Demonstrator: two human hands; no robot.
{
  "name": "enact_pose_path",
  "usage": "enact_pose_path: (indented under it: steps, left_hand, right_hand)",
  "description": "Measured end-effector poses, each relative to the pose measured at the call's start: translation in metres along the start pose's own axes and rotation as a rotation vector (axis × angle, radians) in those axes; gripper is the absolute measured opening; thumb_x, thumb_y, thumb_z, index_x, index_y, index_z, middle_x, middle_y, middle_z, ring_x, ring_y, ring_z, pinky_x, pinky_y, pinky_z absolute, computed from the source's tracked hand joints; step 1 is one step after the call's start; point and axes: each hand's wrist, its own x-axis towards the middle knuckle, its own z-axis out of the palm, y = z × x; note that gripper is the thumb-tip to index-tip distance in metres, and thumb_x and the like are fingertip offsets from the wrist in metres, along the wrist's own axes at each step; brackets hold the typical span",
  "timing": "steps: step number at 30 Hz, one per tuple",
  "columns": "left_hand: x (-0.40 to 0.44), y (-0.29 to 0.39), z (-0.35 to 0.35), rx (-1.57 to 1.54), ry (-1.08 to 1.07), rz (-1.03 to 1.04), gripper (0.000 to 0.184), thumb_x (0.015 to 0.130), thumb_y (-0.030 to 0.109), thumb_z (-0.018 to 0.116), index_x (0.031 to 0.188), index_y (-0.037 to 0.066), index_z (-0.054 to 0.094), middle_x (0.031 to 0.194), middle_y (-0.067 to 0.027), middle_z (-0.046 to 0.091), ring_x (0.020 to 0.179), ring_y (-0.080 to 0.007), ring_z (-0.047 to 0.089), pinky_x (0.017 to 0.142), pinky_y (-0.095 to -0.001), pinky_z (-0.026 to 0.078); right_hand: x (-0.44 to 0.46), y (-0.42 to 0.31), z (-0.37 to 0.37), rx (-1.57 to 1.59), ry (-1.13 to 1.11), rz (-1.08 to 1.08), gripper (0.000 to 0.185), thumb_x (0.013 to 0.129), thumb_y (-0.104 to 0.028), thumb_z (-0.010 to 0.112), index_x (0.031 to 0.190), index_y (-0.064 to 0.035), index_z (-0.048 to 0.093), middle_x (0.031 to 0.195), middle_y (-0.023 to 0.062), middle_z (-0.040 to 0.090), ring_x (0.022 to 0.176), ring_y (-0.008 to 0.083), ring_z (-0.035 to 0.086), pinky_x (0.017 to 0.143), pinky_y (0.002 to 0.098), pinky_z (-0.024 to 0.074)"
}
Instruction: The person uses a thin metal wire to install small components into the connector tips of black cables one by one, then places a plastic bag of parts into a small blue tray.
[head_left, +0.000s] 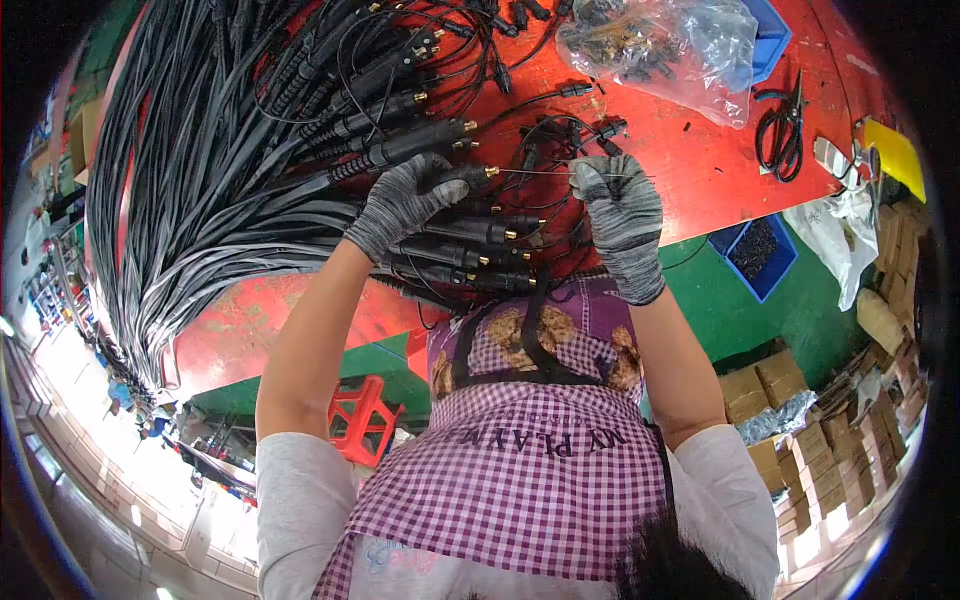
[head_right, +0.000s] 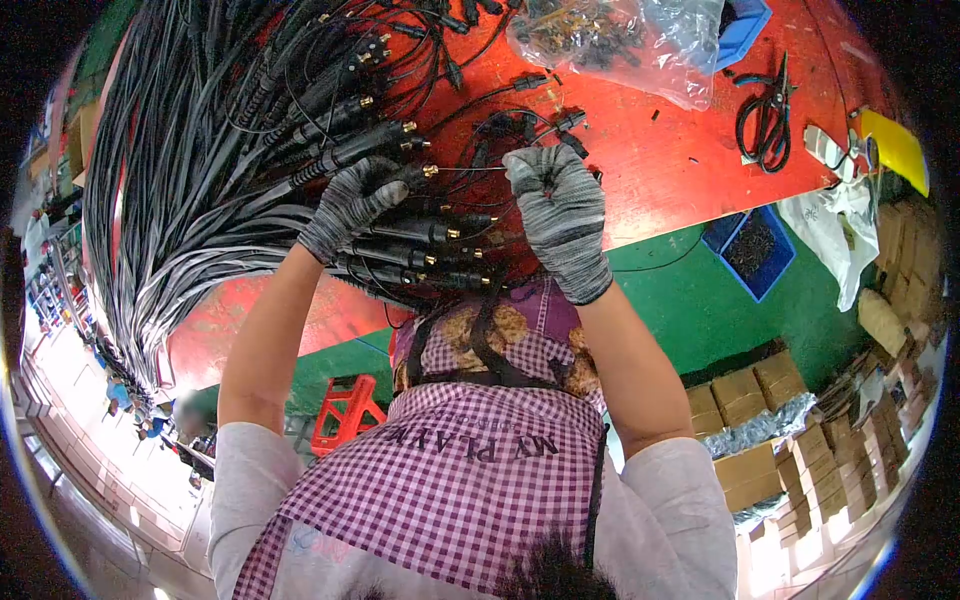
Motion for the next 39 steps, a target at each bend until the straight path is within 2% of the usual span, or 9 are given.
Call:
enact_pose_path:
  steps: [11,14,20,23,27,31,34,38,39]
  left_hand:
    - [-0.002,0.007,-0.002,0.029,0.006,0.001,0.047,0.070,0.040,0.067,0.098,0.004,0.056,0.085,-0.0134,0.060,0.082,-0.0246,0.058,0.075,-0.0323,0.044]
    - [-0.003,0.013,-0.003,0.008,-0.008,-0.025,0.049,0.070,0.041,0.067,0.099,0.004,0.056,0.087,-0.0133,0.061,0.084,-0.0252,0.058,0.076,-0.0325,0.043]
    - [-0.003,0.008,-0.003,-0.018,-0.011,-0.010,0.051,0.070,0.044,0.065,0.100,0.004,0.055,0.089,-0.0138,0.060,0.086,-0.0261,0.058,0.077,-0.0329,0.043]
    - [-0.003,0.009,-0.003,0.028,0.000,-0.017,0.051,0.070,0.045,0.064,0.100,0.004,0.055,0.090,-0.0145,0.060,0.087,-0.0274,0.057,0.077,-0.0333,0.043]
    - [-0.004,0.010,-0.003,0.050,0.013,-0.006,0.052,0.070,0.046,0.064,0.100,0.005,0.055,0.090,-0.0151,0.060,0.088,-0.0282,0.057,0.077,-0.0338,0.043]
    - [-0.006,0.014,-0.004,0.034,0.007,0.002,0.053,0.069,0.046,0.065,0.100,0.004,0.055,0.090,-0.0152,0.060,0.087,-0.0277,0.057,0.077,-0.0339,0.043]
    - [-0.006,0.014,-0.004,-0.016,-0.010,0.002,0.053,0.069,0.045,0.066,0.099,0.004,0.055,0.088,-0.0151,0.060,0.086,-0.0273,0.058,0.076,-0.0337,0.044]
    - [-0.004,0.004,0.000,0.035,0.006,0.003,0.052,0.069,0.045,0.065,0.099,0.004,0.056,0.087,-0.0149,0.060,0.084,-0.0271,0.058,0.075,-0.0334,0.044]
    - [-0.003,0.005,0.000,0.031,0.005,-0.013,0.052,0.069,0.046,0.065,0.099,0.005,0.056,0.089,-0.0152,0.060,0.085,-0.0276,0.058,0.076,-0.0339,0.044]
  right_hand:
    - [0.020,-0.004,0.008,0.004,-0.085,0.090,0.009,0.081,-0.011,0.059,0.079,-0.0027,0.056,0.067,-0.0002,0.055,0.060,0.0055,0.047,0.059,0.0204,0.0415]
    - [0.025,-0.010,0.003,-0.182,-0.153,-0.033,0.009,0.081,-0.011,0.059,0.080,-0.0023,0.056,0.069,0.0006,0.057,0.062,0.0055,0.049,0.060,0.0205,0.0425]
    - [0.025,0.006,0.006,0.067,-0.121,0.116,0.007,0.080,-0.010,0.059,0.081,-0.0029,0.057,0.073,0.0020,0.059,0.064,0.0071,0.052,0.061,0.0217,0.0442]
    - [0.022,0.005,0.016,0.116,-0.025,0.072,0.007,0.080,-0.009,0.059,0.082,-0.0027,0.058,0.074,0.0020,0.060,0.064,0.0076,0.053,0.061,0.0227,0.0448]
    - [0.026,0.005,0.002,-0.232,-0.098,-0.164,0.007,0.079,-0.009,0.059,0.082,-0.0017,0.058,0.074,0.0023,0.060,0.064,0.0078,0.054,0.061,0.0230,0.0447]
    - [0.025,-0.003,0.007,-0.067,-0.150,-0.035,0.006,0.079,-0.008,0.059,0.082,-0.0023,0.058,0.072,0.0041,0.059,0.064,0.0087,0.052,0.061,0.0235,0.0445]
    - [0.013,0.012,0.031,-0.314,-0.225,-0.261,0.007,0.078,-0.008,0.060,0.083,-0.0021,0.058,0.072,0.0049,0.059,0.064,0.0099,0.052,0.061,0.0246,0.0448]
    - [0.013,0.016,0.045,-0.356,-0.201,-0.223,0.006,0.076,-0.007,0.063,0.080,-0.0040,0.060,0.073,0.0055,0.062,0.064,0.0103,0.054,0.062,0.0258,0.0450]
    - [0.013,0.023,0.054,-0.150,-0.187,-0.012,0.007,0.075,-0.009,0.064,0.078,-0.0048,0.060,0.074,0.0060,0.062,0.065,0.0101,0.054,0.062,0.0254,0.0449]
